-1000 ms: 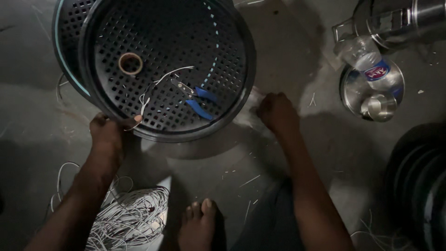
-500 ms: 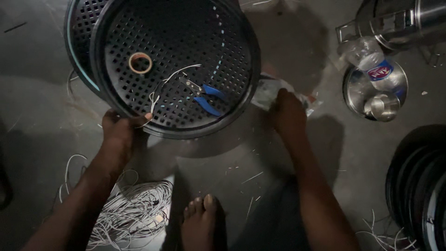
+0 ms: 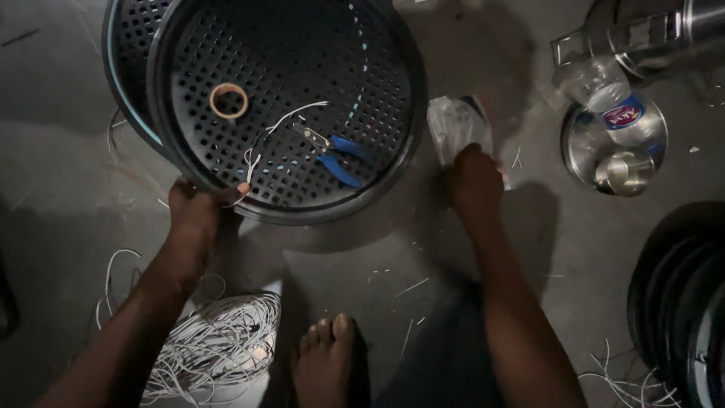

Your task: The person strips the insulation from a white wire using pliers, then twists the exposed strands together. They repeat this process on another section of the wire.

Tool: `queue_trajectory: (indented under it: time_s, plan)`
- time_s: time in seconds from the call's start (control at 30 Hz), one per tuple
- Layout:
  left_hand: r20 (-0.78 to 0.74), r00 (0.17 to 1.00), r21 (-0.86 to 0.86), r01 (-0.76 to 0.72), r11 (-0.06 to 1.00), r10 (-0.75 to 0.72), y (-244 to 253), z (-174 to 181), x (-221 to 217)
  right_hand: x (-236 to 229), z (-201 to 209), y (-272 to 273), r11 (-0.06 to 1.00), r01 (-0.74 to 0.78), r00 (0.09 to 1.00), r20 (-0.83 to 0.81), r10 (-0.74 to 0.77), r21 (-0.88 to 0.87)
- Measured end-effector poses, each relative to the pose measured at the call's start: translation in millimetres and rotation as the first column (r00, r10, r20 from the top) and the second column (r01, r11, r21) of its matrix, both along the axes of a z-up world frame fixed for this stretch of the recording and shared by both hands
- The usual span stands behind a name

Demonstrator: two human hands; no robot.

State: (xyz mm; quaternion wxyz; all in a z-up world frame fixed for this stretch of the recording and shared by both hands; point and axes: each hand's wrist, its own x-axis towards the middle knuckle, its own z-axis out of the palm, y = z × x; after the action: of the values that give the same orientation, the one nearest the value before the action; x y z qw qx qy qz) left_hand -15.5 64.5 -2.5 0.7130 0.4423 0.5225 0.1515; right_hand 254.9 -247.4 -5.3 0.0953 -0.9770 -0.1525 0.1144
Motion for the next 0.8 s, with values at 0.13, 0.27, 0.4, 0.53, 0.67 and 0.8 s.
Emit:
queue_trajectory:
  time_s: [0.13, 0.27, 0.4, 0.53, 0.67, 0.8]
  plan:
    - [-0.062, 0.998, 0.034, 0.005, 0.999, -0.002, 3.4, -11.9, 0.0, -1.2, 5.2, 1.9, 0.99, -0.037, 0.987, 0.157, 0.016, 0.136]
    - [0.087, 0.996, 0.021, -0.013, 1.0, 0.011, 5.8, -20.7, -1.9, -4.9, 13.1, 1.0, 0.965, 0.059, 0.994, 0.077, -0.081, 0.256]
    - [-0.031, 0.997, 0.057, 0.067, 0.996, -0.066, 6.7, -19.9, -2.8, -4.0, 25.3, 2.6, 0.912, -0.119, 0.98, 0.194, 0.044, 0.393]
    - [-0.148, 0.989, 0.049, 0.027, 0.998, -0.019, 4.4, -15.4, -4.1, -9.7, 33.1, 2.1, 0.915, 0.079, 0.997, -0.008, -0.082, 0.395]
    - [-0.122, 0.992, -0.012, -0.022, 1.0, 0.02, 2.5, -12.0, 0.8, -5.9, 34.7, 0.2, 0.946, 0.0, 0.992, 0.123, -0.042, 0.323]
    - [-0.162, 0.987, -0.019, -0.01, 1.0, 0.006, 2.5, -4.0, -0.1, -4.1, 31.5, -5.2, 0.923, -0.192, 0.944, 0.321, 0.08, 0.334]
